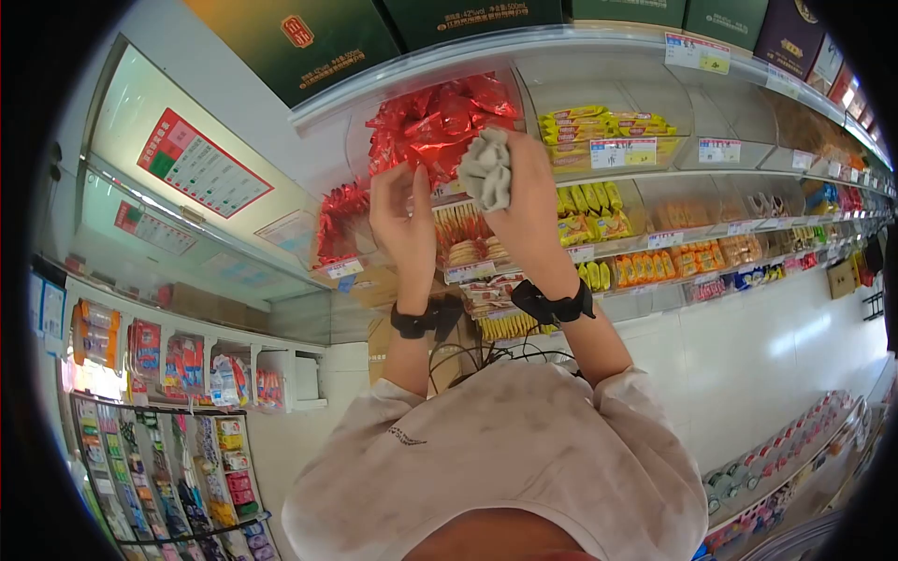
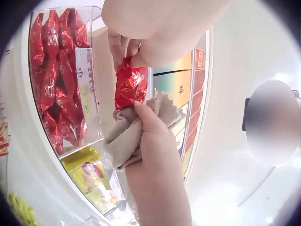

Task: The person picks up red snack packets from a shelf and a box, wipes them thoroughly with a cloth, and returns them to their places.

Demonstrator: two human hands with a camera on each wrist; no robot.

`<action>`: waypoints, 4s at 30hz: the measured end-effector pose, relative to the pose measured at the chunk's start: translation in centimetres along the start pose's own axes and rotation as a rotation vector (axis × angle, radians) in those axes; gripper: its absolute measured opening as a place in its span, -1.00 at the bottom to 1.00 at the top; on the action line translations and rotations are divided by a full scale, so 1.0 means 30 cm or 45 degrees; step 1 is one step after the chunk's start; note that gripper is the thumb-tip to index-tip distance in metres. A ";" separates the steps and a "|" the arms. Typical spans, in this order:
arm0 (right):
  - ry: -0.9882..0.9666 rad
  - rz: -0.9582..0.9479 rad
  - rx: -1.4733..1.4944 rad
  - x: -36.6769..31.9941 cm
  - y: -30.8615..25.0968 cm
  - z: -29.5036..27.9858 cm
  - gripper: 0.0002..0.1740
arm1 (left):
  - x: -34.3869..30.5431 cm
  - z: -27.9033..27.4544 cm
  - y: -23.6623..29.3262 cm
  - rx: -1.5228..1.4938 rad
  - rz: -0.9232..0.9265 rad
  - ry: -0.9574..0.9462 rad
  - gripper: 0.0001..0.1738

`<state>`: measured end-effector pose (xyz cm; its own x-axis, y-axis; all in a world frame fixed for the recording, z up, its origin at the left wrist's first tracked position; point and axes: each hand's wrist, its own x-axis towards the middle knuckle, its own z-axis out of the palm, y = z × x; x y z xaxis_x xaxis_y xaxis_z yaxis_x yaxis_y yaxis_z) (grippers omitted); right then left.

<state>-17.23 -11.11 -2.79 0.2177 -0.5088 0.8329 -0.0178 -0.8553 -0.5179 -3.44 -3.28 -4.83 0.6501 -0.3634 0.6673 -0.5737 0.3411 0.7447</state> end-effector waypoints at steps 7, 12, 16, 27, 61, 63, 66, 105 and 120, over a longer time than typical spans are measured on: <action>-0.057 -0.027 0.141 0.062 -0.014 0.010 -0.30 | 0.091 0.077 -0.012 0.651 0.483 -0.186 -0.63; -0.285 -0.184 -0.237 0.053 0.099 0.087 -0.43 | 0.081 0.104 -0.025 0.675 0.377 -0.062 -0.62; -0.385 -0.220 -0.262 0.070 0.103 0.064 -0.39 | 0.021 0.061 0.018 0.596 0.298 0.103 -0.75; -0.656 -0.042 -0.261 0.162 0.138 0.132 -0.67 | -0.112 -0.366 -0.142 0.502 -0.364 0.164 -0.82; -0.899 1.501 0.735 -0.415 -0.033 0.592 -0.34 | 0.220 -0.852 -1.067 1.291 -0.594 -1.164 -0.65; -0.953 1.422 0.723 -0.421 -0.041 0.689 -0.40 | 0.202 -0.868 -1.026 1.099 -0.455 -1.049 -0.68; -0.693 1.251 0.805 -0.358 -0.142 0.772 -0.53 | 0.152 -0.873 -0.939 1.058 -0.287 -0.551 -0.67; -0.661 0.918 0.513 -0.309 -0.307 0.664 -0.77 | -0.059 -0.796 -0.189 0.031 -0.525 -0.296 -0.68; -0.658 0.862 0.586 -0.338 -0.306 0.688 -0.62 | -0.069 -0.766 -0.194 0.505 -0.183 0.077 -0.61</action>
<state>0.86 3.91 -10.50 0.7061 -0.6797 0.1986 0.0629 -0.2191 -0.9737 10.00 15.41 -10.84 0.7586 -0.3273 0.5634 -0.6148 -0.0731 0.7853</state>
